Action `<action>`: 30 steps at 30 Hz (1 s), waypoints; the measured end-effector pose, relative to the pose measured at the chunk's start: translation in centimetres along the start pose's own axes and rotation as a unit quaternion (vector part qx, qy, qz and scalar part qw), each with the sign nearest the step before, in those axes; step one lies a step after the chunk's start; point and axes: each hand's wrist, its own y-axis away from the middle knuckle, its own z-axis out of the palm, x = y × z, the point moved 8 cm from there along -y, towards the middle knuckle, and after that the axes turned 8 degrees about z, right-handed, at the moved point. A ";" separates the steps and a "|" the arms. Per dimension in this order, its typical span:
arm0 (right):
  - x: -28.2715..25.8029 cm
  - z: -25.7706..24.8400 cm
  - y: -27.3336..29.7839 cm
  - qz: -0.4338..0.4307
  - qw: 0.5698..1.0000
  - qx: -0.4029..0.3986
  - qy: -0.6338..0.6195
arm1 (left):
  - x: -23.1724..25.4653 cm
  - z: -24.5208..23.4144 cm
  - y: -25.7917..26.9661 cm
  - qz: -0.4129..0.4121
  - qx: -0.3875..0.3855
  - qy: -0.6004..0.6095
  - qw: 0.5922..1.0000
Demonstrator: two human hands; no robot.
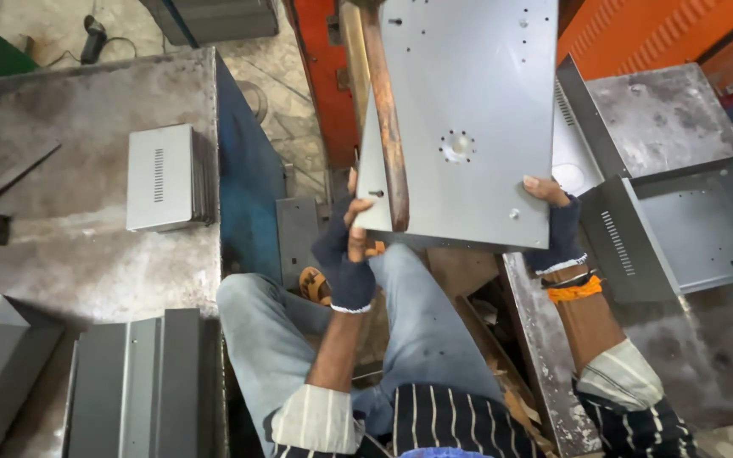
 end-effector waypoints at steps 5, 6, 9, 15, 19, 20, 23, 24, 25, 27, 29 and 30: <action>-0.3 0.5 0.6 -0.013 1.000 0.003 0.017 | 0.2 -0.2 0.8 0.011 0.000 0.029 1.000; -0.8 0.1 -0.3 -0.017 1.000 0.004 0.015 | 0.9 0.1 0.3 0.013 -0.003 0.031 0.999; -1.0 -0.8 -1.0 0.024 0.998 -0.044 -0.029 | 1.0 1.0 1.2 -0.069 -0.023 0.025 0.997; -3.2 0.1 -1.7 0.059 0.996 -0.053 -0.040 | 1.4 3.2 2.3 0.131 -0.114 -0.111 0.978; -4.0 -0.9 -3.7 0.025 0.998 -0.064 -0.004 | -1.0 3.2 2.5 0.056 -0.096 -0.087 0.990; -3.6 -1.9 -4.6 0.028 0.997 -0.064 -0.015 | -2.2 2.8 2.8 0.007 -0.082 -0.116 0.990; -2.9 -2.4 -4.3 0.040 0.998 -0.051 0.005 | 1.8 3.3 2.3 0.160 -0.078 -0.147 0.973; -3.0 -2.1 -3.8 0.037 0.998 -0.052 0.005 | 2.1 3.3 2.4 0.162 -0.078 -0.146 0.973; -2.7 -1.9 -3.1 0.043 0.998 -0.046 0.011 | 1.9 3.0 2.5 0.123 -0.080 -0.099 0.984; -2.9 -0.3 -1.8 0.045 0.998 -0.044 0.019 | 2.0 2.5 2.3 0.087 -0.081 -0.051 0.992; -2.4 2.1 -0.4 0.118 0.992 -0.046 -0.005 | 0.9 1.8 2.1 -0.007 -0.073 -0.101 0.992; -1.7 2.3 -0.8 0.117 0.992 -0.046 -0.004 | 0.3 1.1 1.9 -0.006 -0.072 -0.100 0.992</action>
